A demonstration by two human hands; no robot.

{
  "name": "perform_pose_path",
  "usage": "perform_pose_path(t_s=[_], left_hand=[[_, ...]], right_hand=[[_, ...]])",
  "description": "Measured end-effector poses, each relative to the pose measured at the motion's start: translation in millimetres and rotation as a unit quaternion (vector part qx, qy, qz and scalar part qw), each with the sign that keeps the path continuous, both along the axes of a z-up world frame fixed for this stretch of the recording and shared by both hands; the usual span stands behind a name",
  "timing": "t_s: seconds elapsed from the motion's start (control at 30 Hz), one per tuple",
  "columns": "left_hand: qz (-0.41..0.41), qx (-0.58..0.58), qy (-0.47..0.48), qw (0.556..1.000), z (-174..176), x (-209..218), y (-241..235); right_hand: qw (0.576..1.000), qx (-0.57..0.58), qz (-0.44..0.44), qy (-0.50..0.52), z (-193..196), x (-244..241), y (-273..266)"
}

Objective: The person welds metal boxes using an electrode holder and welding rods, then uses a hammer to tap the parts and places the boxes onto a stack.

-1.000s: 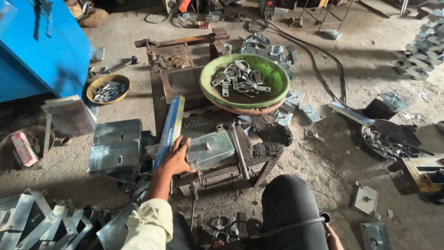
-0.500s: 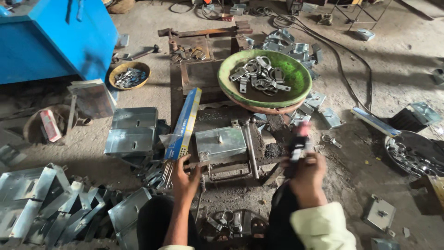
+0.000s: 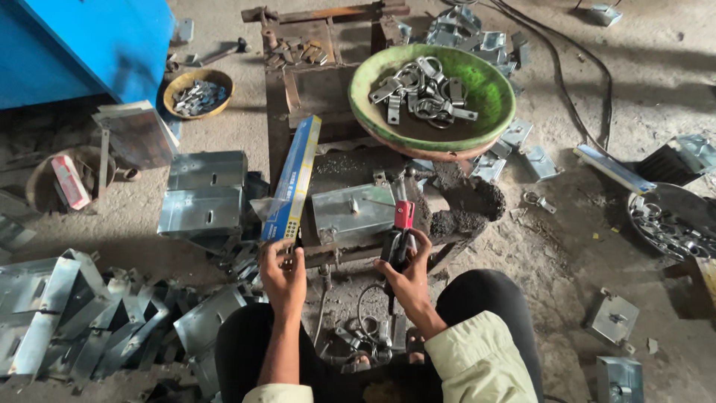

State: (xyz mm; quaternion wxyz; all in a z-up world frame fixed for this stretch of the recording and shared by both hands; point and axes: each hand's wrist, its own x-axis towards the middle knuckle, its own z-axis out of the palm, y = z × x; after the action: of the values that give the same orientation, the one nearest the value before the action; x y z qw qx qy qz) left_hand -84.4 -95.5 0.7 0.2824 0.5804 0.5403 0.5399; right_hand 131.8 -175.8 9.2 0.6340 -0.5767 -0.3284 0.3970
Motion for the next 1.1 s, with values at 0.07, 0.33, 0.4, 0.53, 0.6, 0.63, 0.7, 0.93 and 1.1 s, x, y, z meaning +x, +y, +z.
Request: perform_pose_path(t_s=[0.07, 0.33, 0.4, 0.53, 0.6, 0.63, 0.7, 0.93, 1.1], left_hand=[[0.007, 0.004, 0.004, 1.000, -1, 3, 1], [-0.009, 0.026, -0.023, 0.999, 4, -1, 0], [-0.008, 0.008, -0.036, 0.999, 7, 1, -3], [-0.061, -0.031, 0.021, 0.997, 12, 1, -6], [-0.151, -0.093, 0.080, 0.981, 10, -2, -10], [-0.207, -0.119, 0.158, 0.958, 4, -1, -18], [-0.348, -0.190, 0.238, 0.886, -24, 13, -45], [-0.643, -0.089, 0.406, 0.643, -174, 77, -214], [-0.623, -0.009, 0.465, 0.629, -193, 76, -216]], right_hand=[[1.000, 0.005, 0.006, -0.011, -1, -1, 0], [0.998, 0.040, 0.041, 0.017, -15, -2, 3], [0.998, 0.039, 0.041, 0.015, -16, -1, 0], [0.998, 0.050, 0.042, 0.008, -9, 2, 2], [0.999, 0.028, 0.038, 0.008, -3, 3, 0], [0.999, 0.017, 0.035, 0.017, 0, 4, -1], [0.999, 0.013, 0.039, 0.022, 3, 5, 0], [0.998, 0.043, 0.051, 0.023, -1, 7, -5], [0.997, 0.038, 0.043, 0.042, -2, 6, -1]])
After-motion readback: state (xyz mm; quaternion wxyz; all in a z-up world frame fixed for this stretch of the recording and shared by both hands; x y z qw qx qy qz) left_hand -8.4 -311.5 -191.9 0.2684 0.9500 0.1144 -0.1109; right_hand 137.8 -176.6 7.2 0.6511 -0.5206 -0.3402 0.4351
